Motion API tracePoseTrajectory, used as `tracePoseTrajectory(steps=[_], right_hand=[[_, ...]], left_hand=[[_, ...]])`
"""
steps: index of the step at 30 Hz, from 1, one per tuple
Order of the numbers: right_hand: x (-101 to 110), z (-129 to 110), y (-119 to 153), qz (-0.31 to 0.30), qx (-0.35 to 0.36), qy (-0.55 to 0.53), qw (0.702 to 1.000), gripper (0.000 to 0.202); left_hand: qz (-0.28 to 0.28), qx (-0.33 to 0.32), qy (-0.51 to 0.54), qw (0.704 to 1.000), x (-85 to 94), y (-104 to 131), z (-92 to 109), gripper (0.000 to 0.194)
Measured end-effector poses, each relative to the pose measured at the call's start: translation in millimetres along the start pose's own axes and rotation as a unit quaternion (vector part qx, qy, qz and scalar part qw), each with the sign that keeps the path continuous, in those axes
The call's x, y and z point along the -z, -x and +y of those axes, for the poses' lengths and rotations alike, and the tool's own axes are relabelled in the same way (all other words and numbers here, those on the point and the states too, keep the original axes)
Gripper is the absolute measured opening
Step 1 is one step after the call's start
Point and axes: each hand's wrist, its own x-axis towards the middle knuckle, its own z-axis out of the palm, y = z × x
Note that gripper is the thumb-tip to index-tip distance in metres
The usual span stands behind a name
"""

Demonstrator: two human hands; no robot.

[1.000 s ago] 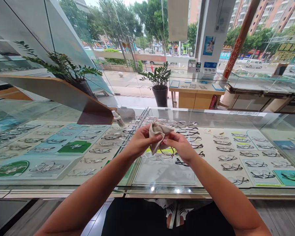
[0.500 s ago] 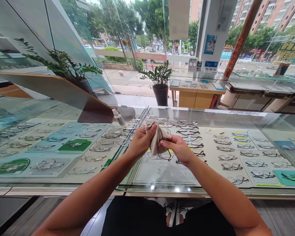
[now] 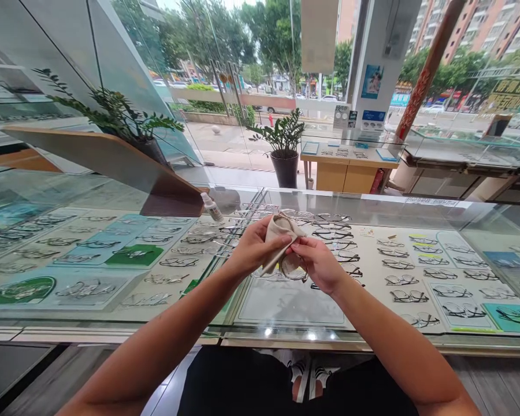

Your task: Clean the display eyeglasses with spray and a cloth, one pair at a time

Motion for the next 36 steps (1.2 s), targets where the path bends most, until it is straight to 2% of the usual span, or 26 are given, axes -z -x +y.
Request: tracePoseTrajectory(steps=[7, 12, 17, 21, 31, 36], right_hand=[[-5, 16, 0, -0.023, 0.040, 0.041, 0.998, 0.044], [-3, 9, 1, -0.019, 0.069, 0.073, 0.995, 0.041], [7, -12, 0, 0.000, 0.112, 0.042, 0.993, 0.030], [19, -20, -3, 0.026, 0.117, -0.006, 0.993, 0.025], [24, -32, -1, 0.012, 0.087, -0.097, 0.991, 0.015], [24, -34, -2, 0.020, 0.068, -0.124, 0.990, 0.019]], left_hand=[[0.107, -0.072, -0.059, 0.990, -12.4, 5, 1, 0.059], [0.127, -0.027, 0.004, 0.992, -11.0, 1, -3, 0.069], [0.153, 0.001, 0.141, 0.978, 4.3, -15, -12, 0.060], [0.190, 0.034, 0.195, 0.962, 13.5, -24, -17, 0.050], [0.182, 0.043, 0.233, 0.954, 15.0, -27, -20, 0.043], [0.203, 0.038, 0.235, 0.950, 13.8, -29, -18, 0.036]])
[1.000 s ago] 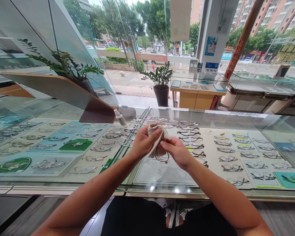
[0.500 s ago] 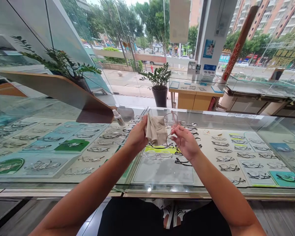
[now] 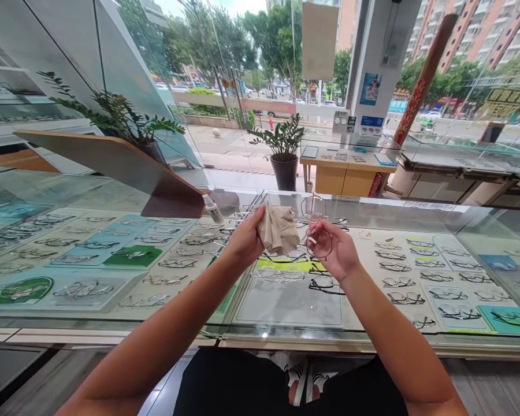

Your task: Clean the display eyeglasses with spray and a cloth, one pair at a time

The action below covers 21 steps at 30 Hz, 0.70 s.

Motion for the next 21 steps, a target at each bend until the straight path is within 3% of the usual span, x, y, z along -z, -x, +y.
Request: tracePoseTrajectory(steps=[6, 10, 12, 16, 18, 21], right_hand=[[1, -6, -1, -0.001, 0.020, 0.074, 0.997, 0.023], [3, -17, 0, -0.034, 0.061, 0.180, 0.981, 0.027], [5, -23, 0, -0.036, 0.073, 0.229, 0.970, 0.026], [7, -29, -1, -0.059, 0.065, 0.320, 0.943, 0.024], [8, -29, -1, -0.092, 0.043, 0.363, 0.926, 0.024], [9, -27, -3, -0.135, 0.021, 0.392, 0.910, 0.024]], left_hand=[[-0.024, -0.043, -0.082, 0.995, 0.4, 2, 8, 0.043], [-0.058, -0.131, -0.182, 0.973, 1.5, 9, 15, 0.041], [-0.058, -0.227, -0.287, 0.929, 3.0, 13, 18, 0.045], [-0.085, -0.451, -0.438, 0.773, 7.0, 19, 18, 0.035], [-0.119, -0.507, -0.459, 0.720, 8.7, 19, 16, 0.040], [-0.162, -0.532, -0.485, 0.675, 10.7, 18, 10, 0.064]])
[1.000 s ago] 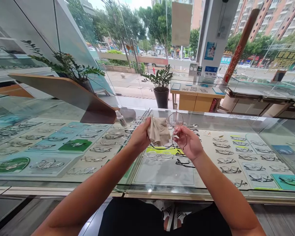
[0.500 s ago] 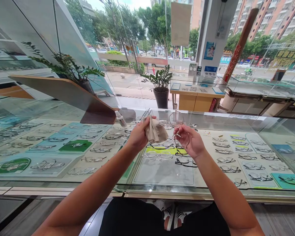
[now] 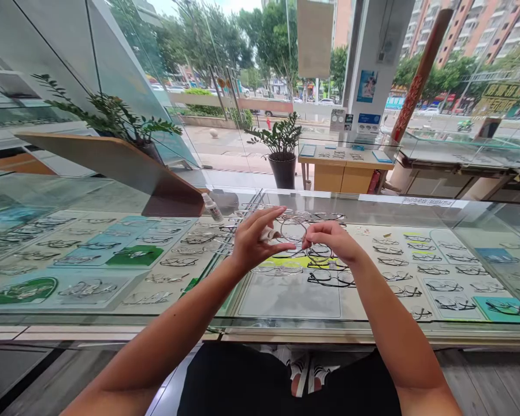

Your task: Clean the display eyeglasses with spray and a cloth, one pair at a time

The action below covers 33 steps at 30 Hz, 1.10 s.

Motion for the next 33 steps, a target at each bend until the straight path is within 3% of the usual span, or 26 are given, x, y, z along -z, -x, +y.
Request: tracePoseTrajectory(steps=[13, 19, 24, 28, 33], right_hand=[[2, 8, -4, -0.025, 0.013, 0.015, 0.999, 0.028], [7, 10, -5, 0.037, 0.076, 0.036, 0.996, 0.035], [10, 10, -6, 0.078, 0.132, 0.052, 0.987, 0.043], [10, -13, -7, 0.102, 0.181, 0.057, 0.977, 0.043], [3, -75, -1, 0.151, 0.301, 0.132, 0.932, 0.041]], left_hand=[[-0.029, 0.022, -0.011, 0.999, -5.3, 2, -3, 0.054], [0.044, -0.011, 0.014, 0.999, -6.7, 1, -5, 0.049], [0.097, 0.026, -0.006, 0.995, -2.9, -8, -3, 0.056], [0.146, -0.005, -0.021, 0.989, 5.9, -34, 1, 0.059], [0.215, -0.046, -0.022, 0.975, 18.7, -89, 17, 0.060]])
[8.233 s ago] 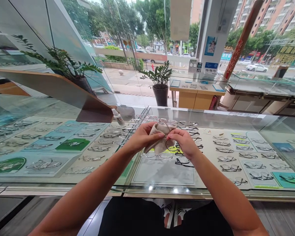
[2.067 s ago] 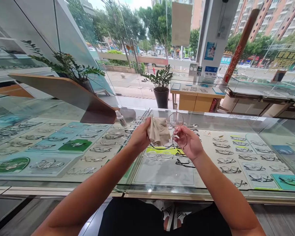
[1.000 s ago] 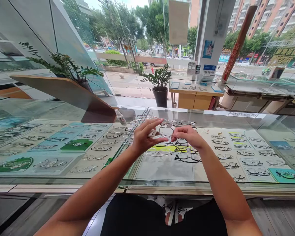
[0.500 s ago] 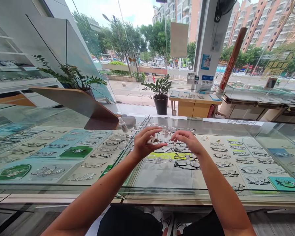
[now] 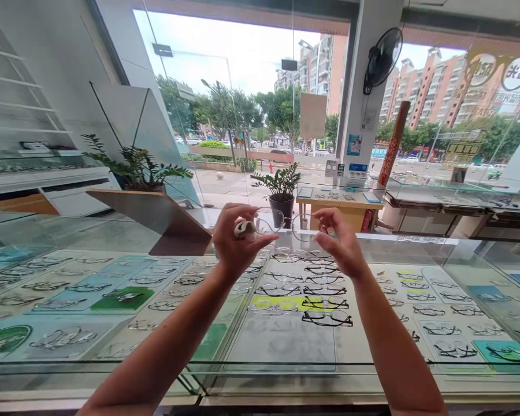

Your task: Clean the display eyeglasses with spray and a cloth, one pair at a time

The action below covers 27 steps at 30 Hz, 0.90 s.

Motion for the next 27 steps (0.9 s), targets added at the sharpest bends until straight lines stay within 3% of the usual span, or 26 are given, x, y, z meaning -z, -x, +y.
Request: tracePoseTrajectory(steps=[5, 9, 12, 18, 27], right_hand=[[-5, -44, -14, 0.063, 0.097, 0.096, 0.989, 0.050], [-10, -46, -12, 0.100, 0.106, 0.121, 0.982, 0.047], [-8, -37, -9, 0.098, 0.097, 0.120, 0.983, 0.047], [3, -31, -8, 0.102, 0.075, 0.125, 0.984, 0.046], [9, -37, -6, 0.064, 0.084, 0.165, 0.981, 0.048]], left_hand=[[0.039, 0.003, 0.016, 0.999, -6.6, -36, 28, 0.054], [0.039, 0.017, 0.021, 0.999, -2.5, -37, 42, 0.049], [0.006, 0.022, 0.002, 1.000, 4.6, -34, 42, 0.049], [-0.125, 0.044, 0.001, 0.991, 19.0, -40, 40, 0.050], [-0.160, 0.058, 0.023, 0.985, 24.7, -47, 41, 0.046]])
